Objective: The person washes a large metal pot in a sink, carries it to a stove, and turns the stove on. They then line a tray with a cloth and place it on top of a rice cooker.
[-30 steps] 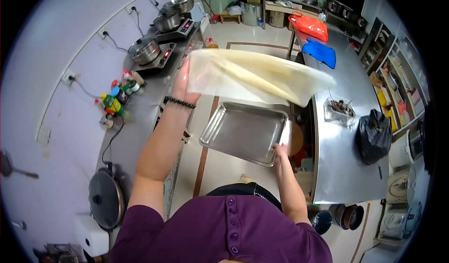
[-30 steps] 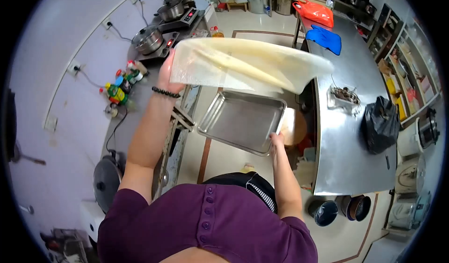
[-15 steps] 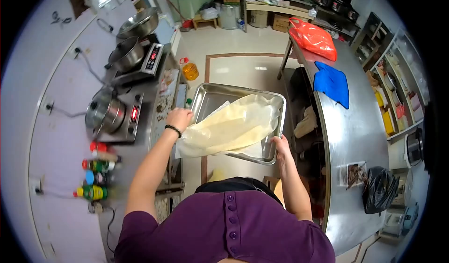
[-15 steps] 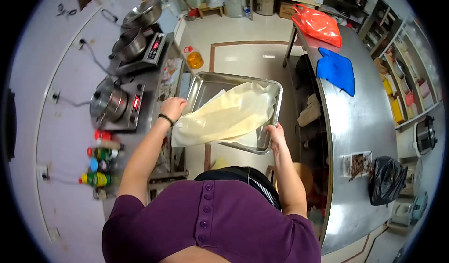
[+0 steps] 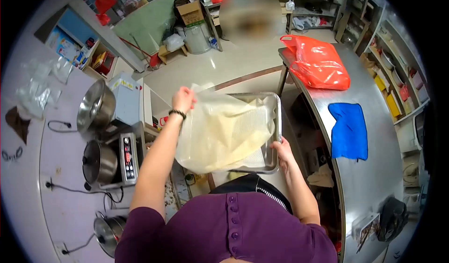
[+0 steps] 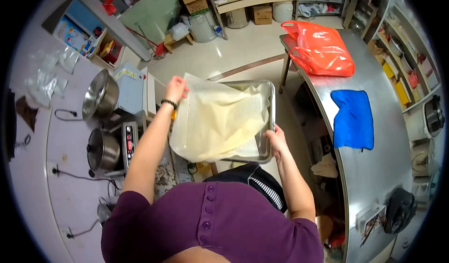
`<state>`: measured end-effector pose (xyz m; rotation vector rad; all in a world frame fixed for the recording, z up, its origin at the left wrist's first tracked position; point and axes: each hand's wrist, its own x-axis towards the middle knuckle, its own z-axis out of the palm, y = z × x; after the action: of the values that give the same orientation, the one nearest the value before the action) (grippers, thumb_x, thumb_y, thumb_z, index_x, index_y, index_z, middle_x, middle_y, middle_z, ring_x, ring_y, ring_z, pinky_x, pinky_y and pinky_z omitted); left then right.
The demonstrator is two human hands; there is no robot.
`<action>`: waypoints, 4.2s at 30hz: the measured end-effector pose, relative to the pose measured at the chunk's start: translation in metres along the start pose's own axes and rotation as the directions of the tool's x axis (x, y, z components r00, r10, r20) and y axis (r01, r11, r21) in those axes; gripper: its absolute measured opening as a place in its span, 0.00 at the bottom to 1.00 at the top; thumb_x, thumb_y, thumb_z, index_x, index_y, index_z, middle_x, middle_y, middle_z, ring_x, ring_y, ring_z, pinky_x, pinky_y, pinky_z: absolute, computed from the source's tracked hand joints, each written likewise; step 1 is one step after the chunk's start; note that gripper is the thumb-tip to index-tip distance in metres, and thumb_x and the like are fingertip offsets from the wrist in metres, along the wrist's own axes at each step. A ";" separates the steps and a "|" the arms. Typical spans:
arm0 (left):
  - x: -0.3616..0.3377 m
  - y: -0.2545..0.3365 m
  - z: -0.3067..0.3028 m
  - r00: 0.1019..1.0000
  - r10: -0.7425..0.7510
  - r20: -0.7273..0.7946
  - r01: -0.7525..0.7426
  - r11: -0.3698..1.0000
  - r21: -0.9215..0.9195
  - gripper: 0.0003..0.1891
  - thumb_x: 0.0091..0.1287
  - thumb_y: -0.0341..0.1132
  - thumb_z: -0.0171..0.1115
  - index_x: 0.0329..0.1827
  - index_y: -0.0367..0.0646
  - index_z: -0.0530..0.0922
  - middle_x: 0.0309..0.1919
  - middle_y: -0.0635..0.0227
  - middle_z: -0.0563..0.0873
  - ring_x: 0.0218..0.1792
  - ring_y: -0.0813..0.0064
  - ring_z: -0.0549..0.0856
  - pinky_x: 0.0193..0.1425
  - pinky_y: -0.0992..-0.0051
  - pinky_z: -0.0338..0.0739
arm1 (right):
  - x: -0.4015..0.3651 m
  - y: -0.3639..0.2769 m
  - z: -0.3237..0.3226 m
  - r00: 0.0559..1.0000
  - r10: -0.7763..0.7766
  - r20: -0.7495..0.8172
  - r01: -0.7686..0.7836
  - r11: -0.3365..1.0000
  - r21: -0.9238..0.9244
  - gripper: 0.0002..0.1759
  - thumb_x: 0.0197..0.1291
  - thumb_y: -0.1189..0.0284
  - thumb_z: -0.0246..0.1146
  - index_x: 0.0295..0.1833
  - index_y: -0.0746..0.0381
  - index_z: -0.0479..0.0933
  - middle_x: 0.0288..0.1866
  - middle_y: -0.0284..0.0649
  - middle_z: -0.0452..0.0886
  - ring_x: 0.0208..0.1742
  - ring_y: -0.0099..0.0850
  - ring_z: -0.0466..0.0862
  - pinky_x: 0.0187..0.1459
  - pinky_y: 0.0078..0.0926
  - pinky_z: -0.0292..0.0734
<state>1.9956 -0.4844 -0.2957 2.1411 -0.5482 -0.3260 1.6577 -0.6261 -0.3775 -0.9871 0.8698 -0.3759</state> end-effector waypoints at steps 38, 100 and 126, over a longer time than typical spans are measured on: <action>0.981 0.357 0.455 0.543 0.159 0.824 0.257 0.903 -0.343 0.25 0.58 0.31 0.56 0.59 0.37 0.61 0.52 0.55 0.73 0.50 0.62 0.75 0.52 0.66 0.71 | 0.854 -0.569 -0.085 0.809 -0.103 -0.578 0.234 0.960 0.156 0.15 0.53 0.59 0.62 0.36 0.60 0.76 0.27 0.30 0.75 0.27 0.18 0.72 0.30 0.17 0.67; 1.524 0.934 1.036 0.906 -0.304 0.293 0.420 0.576 -0.702 0.11 0.56 0.44 0.54 0.39 0.53 0.72 0.42 0.72 0.74 0.42 0.70 0.71 0.47 0.70 0.63 | 1.518 -0.981 -0.623 0.988 -0.035 -0.148 -0.037 0.887 -0.460 0.16 0.56 0.63 0.55 0.45 0.62 0.74 0.33 0.38 0.80 0.29 0.25 0.80 0.36 0.23 0.74; 1.529 0.943 1.003 0.836 0.544 0.065 -0.540 0.839 -0.071 0.10 0.60 0.37 0.58 0.35 0.38 0.78 0.23 0.67 0.82 0.25 0.80 0.79 0.31 0.81 0.72 | 1.759 -1.380 -0.609 0.660 -0.749 0.050 0.538 0.425 -0.728 0.13 0.49 0.63 0.57 0.35 0.61 0.78 0.27 0.43 0.80 0.31 0.37 0.80 0.35 0.30 0.73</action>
<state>2.6529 -2.4293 -0.1621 1.8294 -1.1519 -0.1048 2.4015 -2.8126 -0.1856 -2.0647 0.8617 -0.9323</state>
